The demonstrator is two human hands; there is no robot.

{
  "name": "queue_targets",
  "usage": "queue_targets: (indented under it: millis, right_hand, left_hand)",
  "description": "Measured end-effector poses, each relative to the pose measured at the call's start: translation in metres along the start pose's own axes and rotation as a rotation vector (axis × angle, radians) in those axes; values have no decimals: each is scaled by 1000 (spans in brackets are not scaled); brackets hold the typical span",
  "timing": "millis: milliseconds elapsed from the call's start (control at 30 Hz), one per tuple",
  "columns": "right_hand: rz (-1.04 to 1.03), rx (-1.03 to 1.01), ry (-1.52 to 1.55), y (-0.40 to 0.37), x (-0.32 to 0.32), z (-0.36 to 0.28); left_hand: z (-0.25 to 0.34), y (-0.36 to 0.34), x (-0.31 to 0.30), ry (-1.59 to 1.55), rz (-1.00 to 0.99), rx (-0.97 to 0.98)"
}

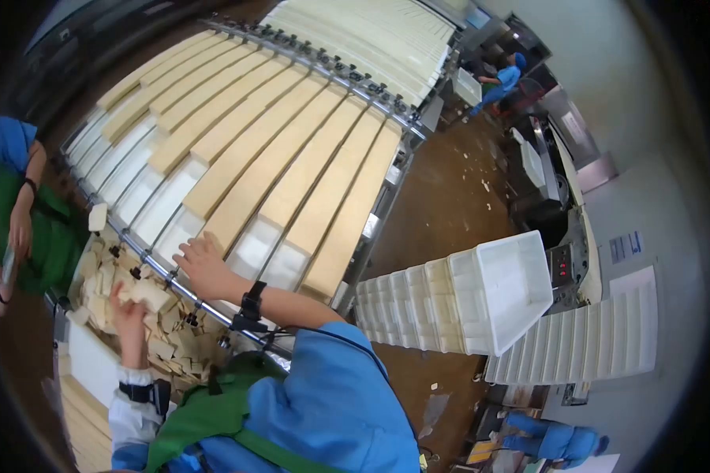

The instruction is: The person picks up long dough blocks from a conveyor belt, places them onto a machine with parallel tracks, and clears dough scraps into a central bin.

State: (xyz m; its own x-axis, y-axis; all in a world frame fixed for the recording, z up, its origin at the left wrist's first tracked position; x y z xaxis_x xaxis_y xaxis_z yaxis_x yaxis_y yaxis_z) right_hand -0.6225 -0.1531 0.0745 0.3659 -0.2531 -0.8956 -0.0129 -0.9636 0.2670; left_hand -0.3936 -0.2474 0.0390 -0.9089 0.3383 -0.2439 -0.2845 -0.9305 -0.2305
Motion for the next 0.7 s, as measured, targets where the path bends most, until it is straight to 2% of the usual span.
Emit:
queue_targets:
  millis: [33,67,133,200,267,300,367,433,467,500,567,600,667,700]
  right_hand:
    - [54,35,-83,2,-1,1]
    - [102,44,-155,9,2,4]
    - [129,70,-180,1,16,18]
    - [-120,210,-235,1,27,35]
    - [-119,230,-314,5,11,20]
    - [-191,247,-357,7,10,10]
    - [-71,184,-403,19,20,-12]
    - [1,-23,-289,49,20,-82]
    - [36,-171,-166,63,12,-142]
    - [12,-216,-141,74,31,-180]
    - [-198,-377,255,89,79,-263]
    - [-270,-433,350,99,113,-292]
    - [-379,-519,451,115,179,-360]
    - [-421,-551,461,123,212,-393]
  left_hand:
    - [-8,-5,-42,-78,228,89]
    - [-25,-10,-66,-78,282,72]
    - [-73,-34,-119,-23,292,-90]
    - [-77,-80,-157,155,415,-111]
    - [-122,-119,-198,123,520,-167]
    - [-142,-143,-215,90,581,-220]
    - [-173,-189,-239,43,712,-326]
    - [-184,-235,-258,-34,811,-399]
    - [-186,-255,-266,-34,849,-495]
    - [-212,-269,-272,-86,900,-524]
    - [-235,-289,-287,79,1007,-433]
    - [-245,-287,-286,69,1018,-450]
    - [-259,-282,-285,-201,983,-420]
    - [-256,-283,-294,-208,987,-423]
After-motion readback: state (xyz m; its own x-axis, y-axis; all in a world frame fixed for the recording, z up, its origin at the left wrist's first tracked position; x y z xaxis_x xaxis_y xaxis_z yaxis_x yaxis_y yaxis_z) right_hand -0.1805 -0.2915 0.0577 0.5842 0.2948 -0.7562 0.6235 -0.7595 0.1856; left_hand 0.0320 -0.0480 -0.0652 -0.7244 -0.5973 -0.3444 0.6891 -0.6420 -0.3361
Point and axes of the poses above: each hand's wrist, its own y-axis towards the middle knuckle, its own x-axis out of the palm, z = x × y, the point moved 9 cm from there along y, towards the middle knuckle, and after that the axes turned 3 degrees about y, right-handed, at the moved point
